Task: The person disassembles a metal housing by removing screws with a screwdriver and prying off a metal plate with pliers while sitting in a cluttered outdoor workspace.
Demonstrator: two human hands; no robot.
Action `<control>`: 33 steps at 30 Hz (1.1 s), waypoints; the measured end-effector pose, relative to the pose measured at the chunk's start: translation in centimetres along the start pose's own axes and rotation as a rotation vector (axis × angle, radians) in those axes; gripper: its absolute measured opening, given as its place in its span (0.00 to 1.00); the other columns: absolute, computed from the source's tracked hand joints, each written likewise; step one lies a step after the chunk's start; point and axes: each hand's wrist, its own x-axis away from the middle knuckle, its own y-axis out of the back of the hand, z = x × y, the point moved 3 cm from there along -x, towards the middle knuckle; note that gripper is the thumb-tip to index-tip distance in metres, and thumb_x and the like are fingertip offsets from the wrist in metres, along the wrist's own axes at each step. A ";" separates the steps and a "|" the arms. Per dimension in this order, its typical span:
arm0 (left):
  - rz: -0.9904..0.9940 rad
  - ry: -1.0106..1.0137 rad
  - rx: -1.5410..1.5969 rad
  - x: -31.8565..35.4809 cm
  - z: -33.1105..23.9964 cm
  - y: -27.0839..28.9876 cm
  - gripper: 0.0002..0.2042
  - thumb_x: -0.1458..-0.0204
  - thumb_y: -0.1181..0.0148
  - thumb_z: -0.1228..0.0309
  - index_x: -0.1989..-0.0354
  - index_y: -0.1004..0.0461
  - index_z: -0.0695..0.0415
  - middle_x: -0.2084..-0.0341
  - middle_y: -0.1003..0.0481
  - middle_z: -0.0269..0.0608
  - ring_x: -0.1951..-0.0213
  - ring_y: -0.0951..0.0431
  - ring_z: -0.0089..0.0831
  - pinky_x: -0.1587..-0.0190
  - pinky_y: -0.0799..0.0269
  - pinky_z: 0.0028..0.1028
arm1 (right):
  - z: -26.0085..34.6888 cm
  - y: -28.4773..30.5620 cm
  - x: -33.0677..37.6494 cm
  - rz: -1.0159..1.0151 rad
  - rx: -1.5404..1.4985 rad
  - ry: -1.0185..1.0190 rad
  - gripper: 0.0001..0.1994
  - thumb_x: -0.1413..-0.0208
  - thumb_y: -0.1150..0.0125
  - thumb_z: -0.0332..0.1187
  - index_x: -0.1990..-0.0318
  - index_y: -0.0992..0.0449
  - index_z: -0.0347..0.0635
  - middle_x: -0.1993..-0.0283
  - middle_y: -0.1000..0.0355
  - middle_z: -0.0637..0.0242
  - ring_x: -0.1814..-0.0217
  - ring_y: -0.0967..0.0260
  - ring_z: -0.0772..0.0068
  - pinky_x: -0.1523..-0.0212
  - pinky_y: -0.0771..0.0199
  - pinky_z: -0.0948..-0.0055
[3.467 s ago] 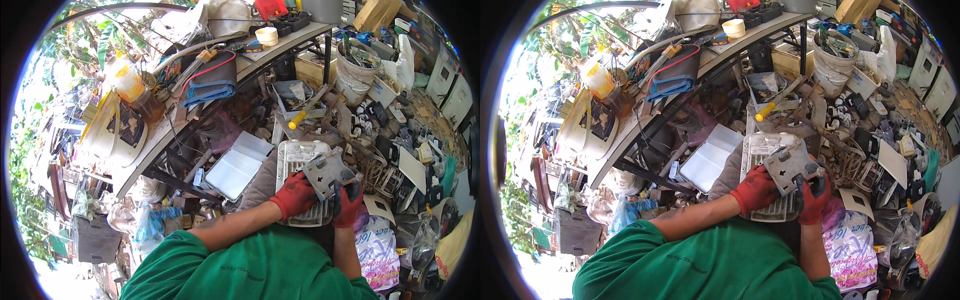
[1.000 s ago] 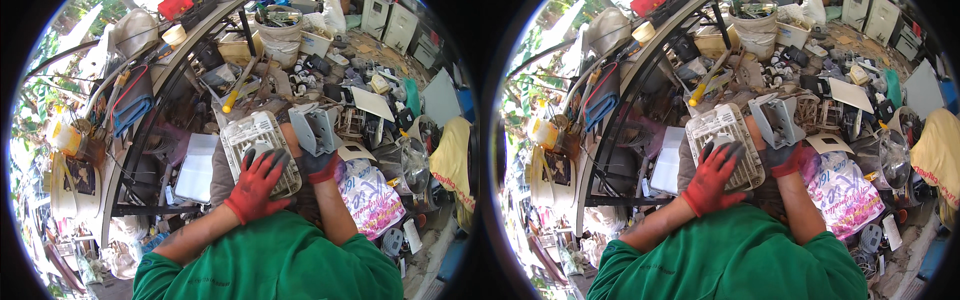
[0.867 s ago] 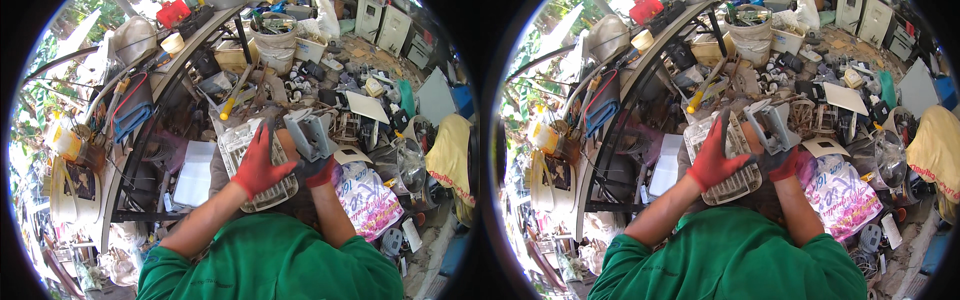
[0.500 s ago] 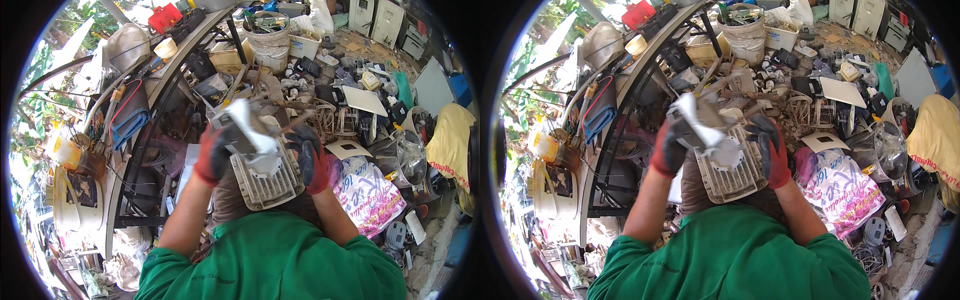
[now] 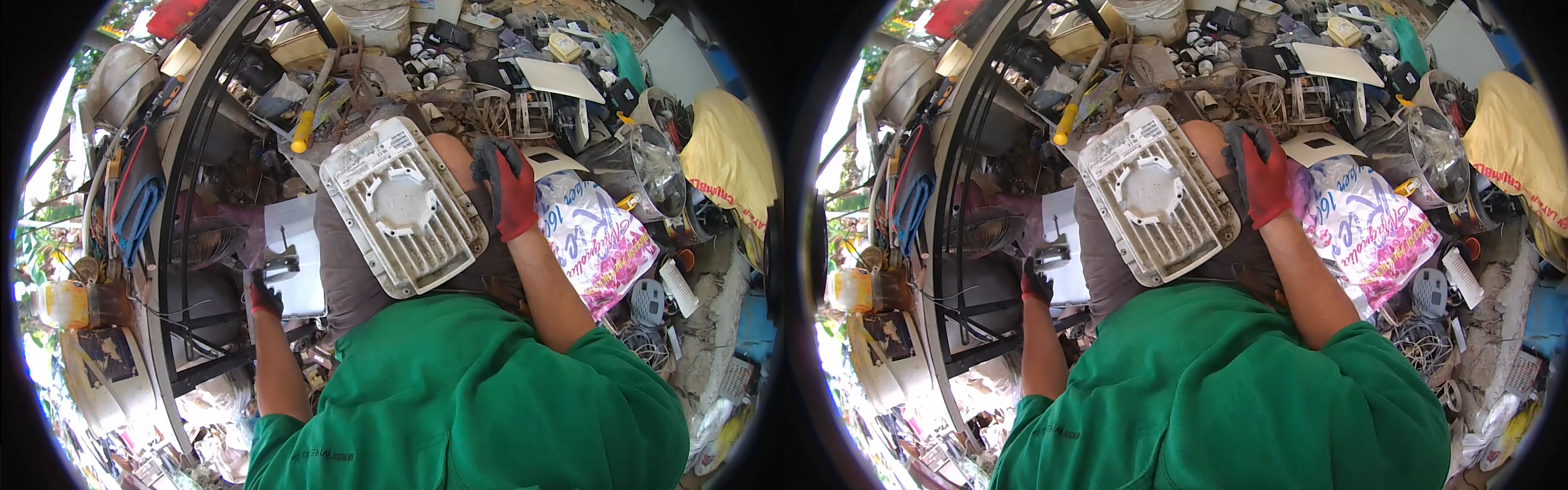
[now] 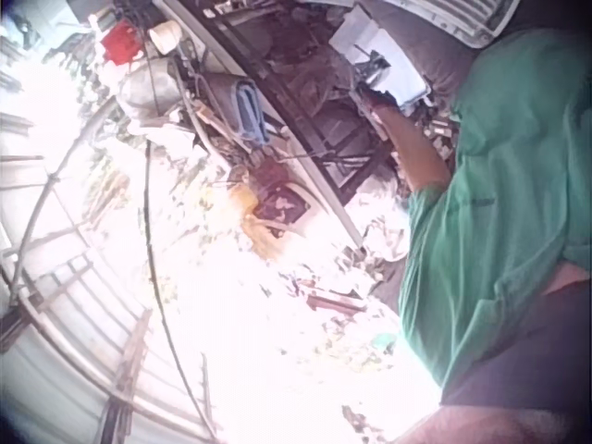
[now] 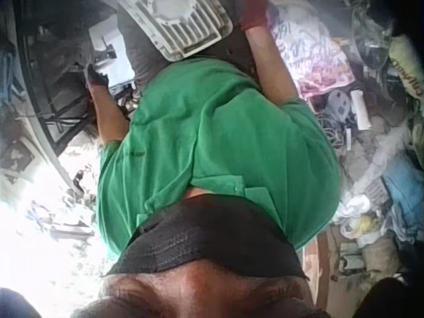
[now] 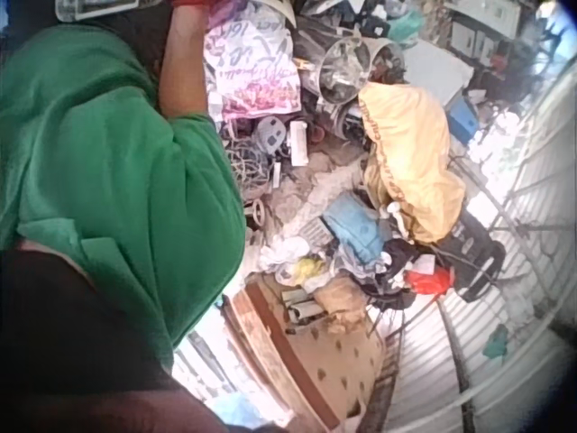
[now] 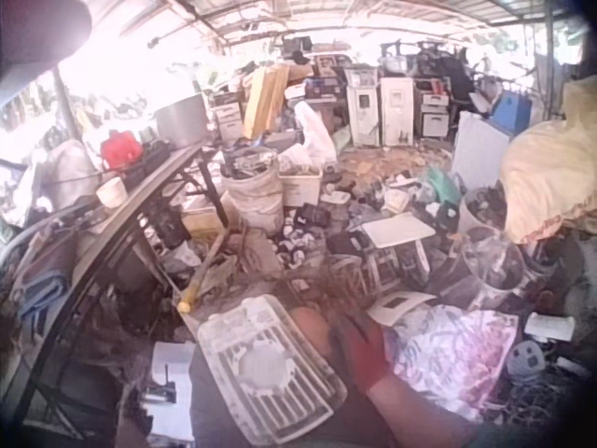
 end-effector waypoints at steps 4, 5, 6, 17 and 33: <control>0.465 -0.662 -0.164 7.3 -4.6 -6.9 0.25 0.37 0.39 0.65 0.32 0.31 0.57 0.32 0.33 0.40 0.37 0.29 0.37 0.33 0.39 0.33 | -0.2 1.1 -0.1 -0.010 0.237 0.046 0.11 0.30 0.45 0.32 0.48 0.22 0.36 0.58 0.22 0.69 0.61 0.27 0.79 0.58 0.26 0.76; 0.594 -0.871 -0.427 11.6 -6.4 -8.8 0.27 0.36 0.40 0.65 0.31 0.35 0.60 0.31 0.34 0.41 0.36 0.30 0.37 0.33 0.39 0.33 | 0.0 2.3 0.5 -0.009 0.325 0.054 0.10 0.30 0.45 0.32 0.49 0.22 0.36 0.58 0.23 0.69 0.61 0.28 0.80 0.57 0.27 0.76; 0.697 -1.109 -0.636 15.7 -7.7 -10.3 0.29 0.35 0.40 0.65 0.29 0.38 0.63 0.31 0.34 0.43 0.35 0.31 0.37 0.32 0.38 0.33 | 0.6 3.1 1.4 -0.021 0.366 0.066 0.10 0.30 0.45 0.33 0.50 0.22 0.37 0.58 0.23 0.69 0.60 0.28 0.80 0.57 0.27 0.76; 0.448 -1.201 -0.919 24.5 -7.6 -20.1 0.59 0.62 0.21 0.41 0.29 0.45 0.69 0.34 0.40 0.73 0.31 0.40 0.62 0.29 0.41 0.44 | 6.0 10.1 20.2 0.427 0.846 -0.166 0.35 0.47 0.29 0.39 0.33 0.36 0.37 0.38 0.34 0.48 0.34 0.35 0.50 0.34 0.33 0.56; 0.348 -1.478 -0.382 25.1 -16.3 -15.5 0.41 0.61 0.20 0.66 0.38 0.36 0.63 0.43 0.30 0.55 0.40 0.29 0.46 0.37 0.31 0.41 | 7.1 7.8 17.2 0.627 1.200 -0.248 0.46 0.51 0.28 0.48 0.28 0.42 0.36 0.33 0.37 0.40 0.31 0.36 0.40 0.31 0.34 0.54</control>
